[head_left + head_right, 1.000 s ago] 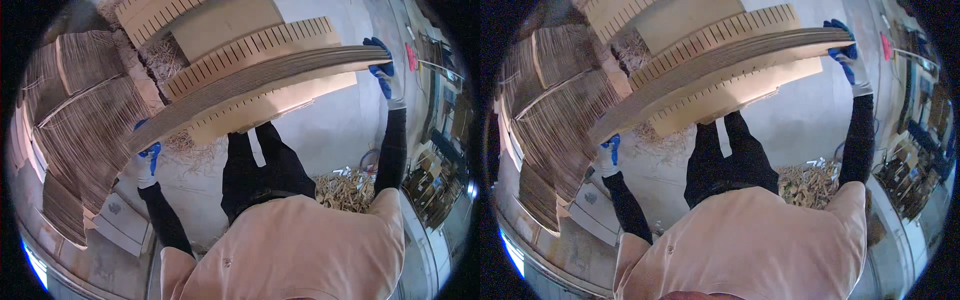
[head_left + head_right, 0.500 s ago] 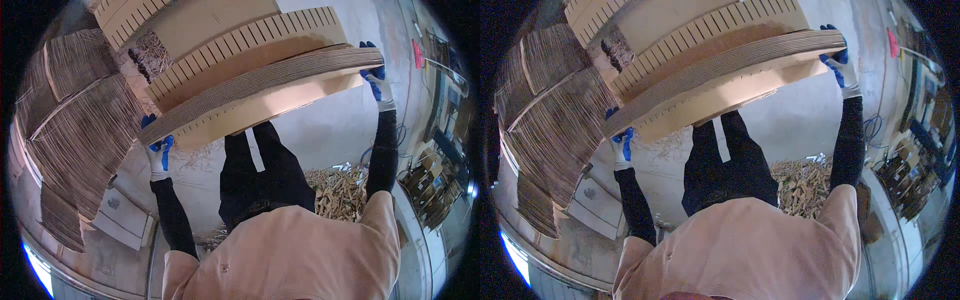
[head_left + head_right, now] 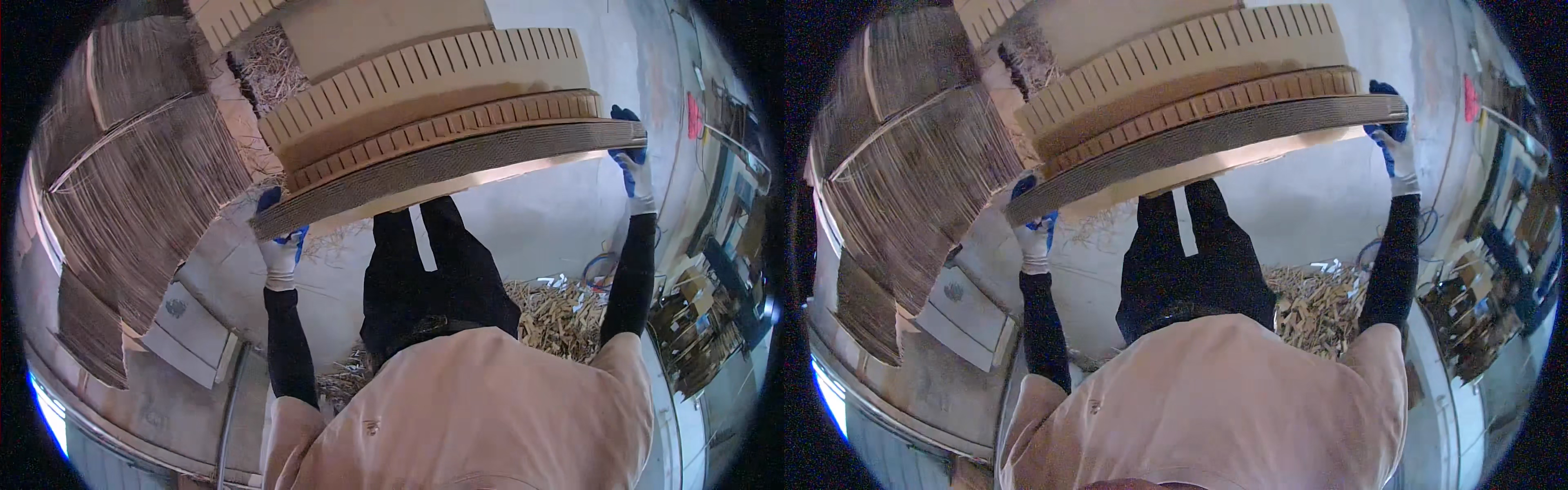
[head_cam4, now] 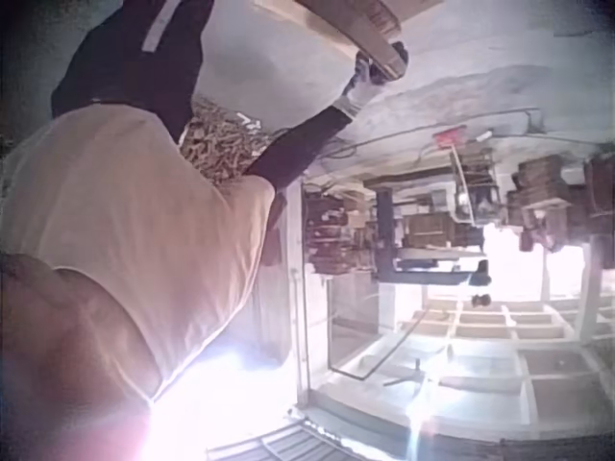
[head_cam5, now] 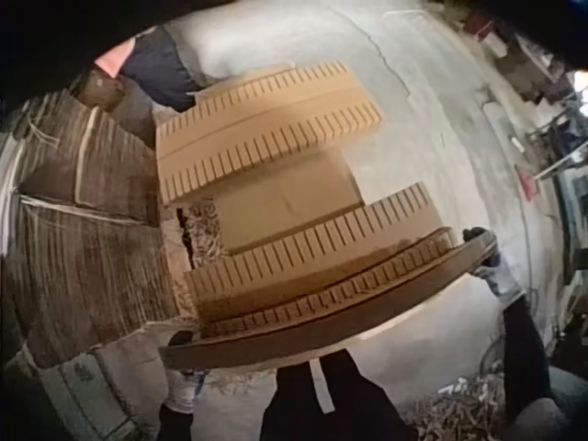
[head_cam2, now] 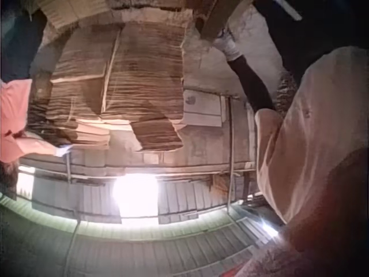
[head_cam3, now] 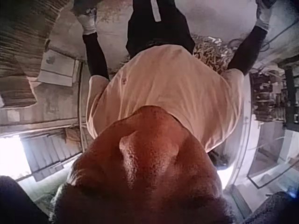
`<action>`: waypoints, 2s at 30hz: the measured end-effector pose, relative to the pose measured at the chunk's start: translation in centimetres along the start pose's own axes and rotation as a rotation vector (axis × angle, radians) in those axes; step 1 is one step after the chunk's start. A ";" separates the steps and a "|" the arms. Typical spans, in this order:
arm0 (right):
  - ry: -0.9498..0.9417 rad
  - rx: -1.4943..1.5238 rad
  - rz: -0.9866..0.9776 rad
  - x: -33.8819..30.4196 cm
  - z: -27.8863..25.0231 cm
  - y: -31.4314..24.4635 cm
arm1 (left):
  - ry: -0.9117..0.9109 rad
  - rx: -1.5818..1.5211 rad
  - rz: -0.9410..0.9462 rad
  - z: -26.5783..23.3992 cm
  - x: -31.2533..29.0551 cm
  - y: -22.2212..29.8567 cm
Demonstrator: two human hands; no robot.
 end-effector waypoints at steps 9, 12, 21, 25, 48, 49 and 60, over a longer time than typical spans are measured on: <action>-0.020 -0.327 -0.196 11.4 -2.5 -12.3 | 0.247 0.814 0.368 -2.7 6.5 15.9; -0.266 -0.459 -0.282 17.6 2.5 -14.7 | 0.250 0.871 0.137 -2.9 10.9 15.4; -0.224 -0.459 0.036 19.6 6.6 -5.3 | 0.021 0.931 -0.148 -0.8 13.5 6.1; -0.211 -0.411 0.094 19.0 5.5 -3.8 | 0.010 0.817 -0.140 1.0 13.2 5.1; -0.184 -0.682 0.331 19.3 0.2 2.2 | 0.012 0.708 -0.374 2.1 12.1 4.3; -0.160 -0.673 0.348 19.1 1.2 1.2 | 0.032 0.703 -0.345 2.0 12.2 4.6; -0.145 -0.500 0.287 17.8 2.3 -0.4 | -0.016 0.772 -0.265 1.1 12.7 3.9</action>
Point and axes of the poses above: each hand's wrist, its own x-axis towards the middle knuckle, its own z-axis out of the palm, y = z × x, the point moved 7 cm from there along x, towards the middle knuckle, and after that the axes turned 14 degrees about x, right-handed, at the moved point
